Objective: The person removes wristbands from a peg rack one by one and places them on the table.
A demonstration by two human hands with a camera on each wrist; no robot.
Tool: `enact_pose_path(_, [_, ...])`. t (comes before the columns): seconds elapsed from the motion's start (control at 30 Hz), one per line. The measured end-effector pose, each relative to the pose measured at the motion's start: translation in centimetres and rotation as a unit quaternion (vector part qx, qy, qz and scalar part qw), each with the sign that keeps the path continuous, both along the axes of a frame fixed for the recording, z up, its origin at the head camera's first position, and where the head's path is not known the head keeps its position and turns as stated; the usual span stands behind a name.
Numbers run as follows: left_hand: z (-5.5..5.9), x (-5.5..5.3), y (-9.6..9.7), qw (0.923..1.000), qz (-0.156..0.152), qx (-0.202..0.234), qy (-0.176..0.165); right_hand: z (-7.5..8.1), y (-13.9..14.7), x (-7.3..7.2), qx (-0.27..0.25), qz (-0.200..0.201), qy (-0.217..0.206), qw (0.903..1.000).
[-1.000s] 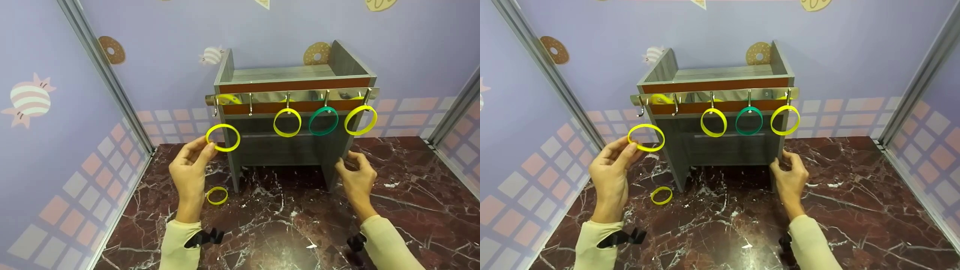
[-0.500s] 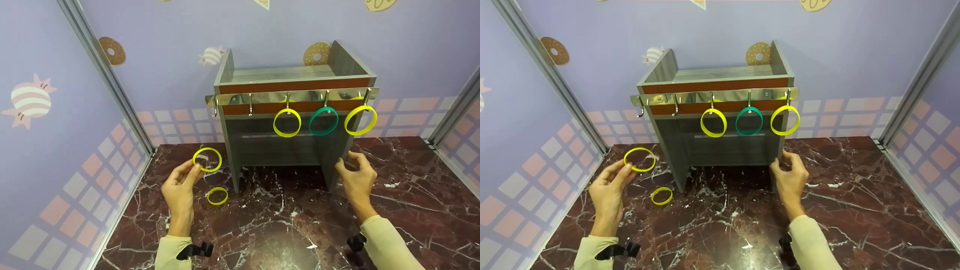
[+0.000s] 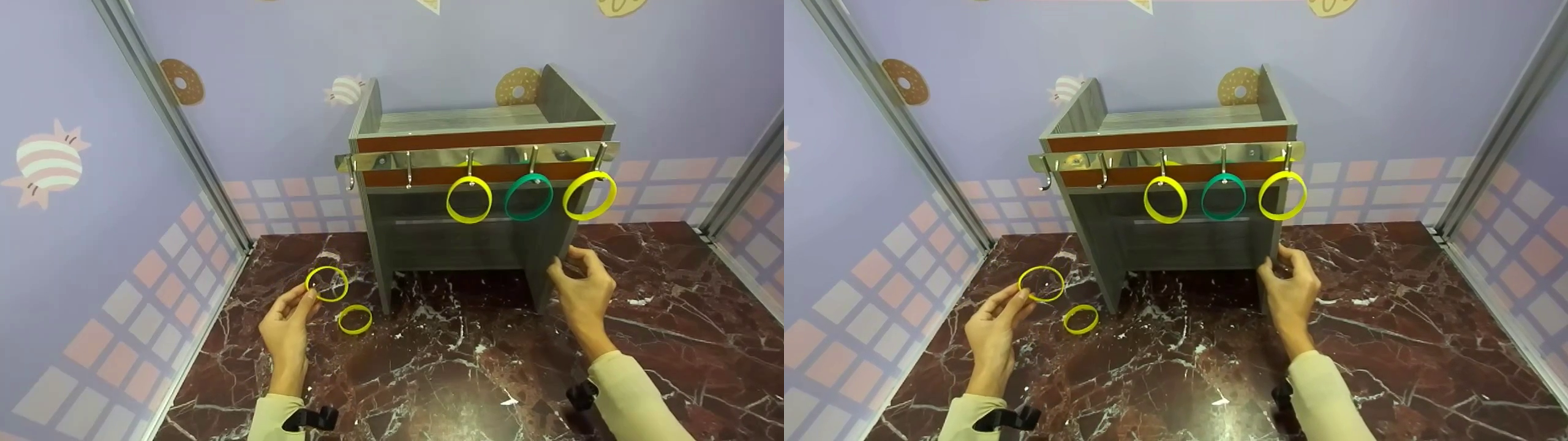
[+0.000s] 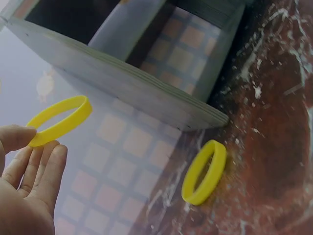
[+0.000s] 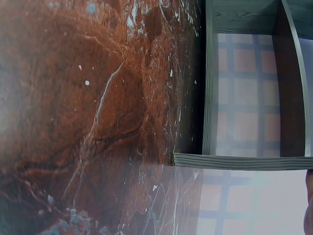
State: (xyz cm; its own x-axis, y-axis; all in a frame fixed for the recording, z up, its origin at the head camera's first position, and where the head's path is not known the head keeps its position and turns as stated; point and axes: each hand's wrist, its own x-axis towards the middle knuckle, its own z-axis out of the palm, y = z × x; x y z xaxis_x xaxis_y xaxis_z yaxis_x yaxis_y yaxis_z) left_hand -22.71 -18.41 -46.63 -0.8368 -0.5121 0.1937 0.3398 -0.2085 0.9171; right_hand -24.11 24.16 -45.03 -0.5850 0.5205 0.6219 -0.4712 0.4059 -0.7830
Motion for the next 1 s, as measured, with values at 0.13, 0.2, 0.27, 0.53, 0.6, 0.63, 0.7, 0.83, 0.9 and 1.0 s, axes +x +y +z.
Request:
enact_pose_path(0.13, [-0.8,0.0,-0.4,0.9997,0.008,0.006,-0.02,0.0,0.0,0.0,0.0,-0.003,-0.004,1.0])
enact_pose_path(0.2, [-1.2,0.0,-0.6,0.9995,0.011,0.009,-0.029,0.0,0.0,0.0,0.0,-0.003,-0.004,1.0])
enact_pose_path(0.27, [-1.5,0.0,-0.8,0.9992,0.014,0.007,-0.038,0.0,0.0,0.0,0.0,-0.003,-0.003,1.0])
enact_pose_path(0.53, [-3.1,0.0,-1.7,0.9972,0.013,-0.005,-0.073,0.0,0.1,0.0,0.005,-0.007,-0.002,1.0])
enact_pose_path(0.6, [-3.4,-0.2,-2.0,0.9966,0.011,-0.002,-0.081,0.0,0.1,0.0,0.003,-0.006,-0.001,1.0])
enact_pose_path(0.63, [-3.6,-0.2,-2.1,0.9962,0.011,-0.004,-0.086,0.0,0.1,0.1,0.002,-0.006,-0.001,1.0])
enact_pose_path(0.7, [-4.0,-0.3,-2.3,0.9954,0.011,-0.007,-0.095,0.0,0.0,0.1,0.002,-0.005,0.0,1.0])
enact_pose_path(0.83, [-4.7,-0.4,-2.8,0.9931,0.012,-0.023,-0.114,0.0,0.0,0.1,0.006,-0.003,0.001,1.0])
enact_pose_path(0.9, [-5.0,-0.5,-3.0,0.9919,0.013,-0.03,-0.122,0.0,0.0,0.1,0.008,-0.003,0.002,1.0])
enact_pose_path(1.0, [-5.5,-0.6,-3.2,0.9907,0.016,-0.032,-0.131,0.0,0.0,0.1,0.009,-0.007,0.001,0.9999])
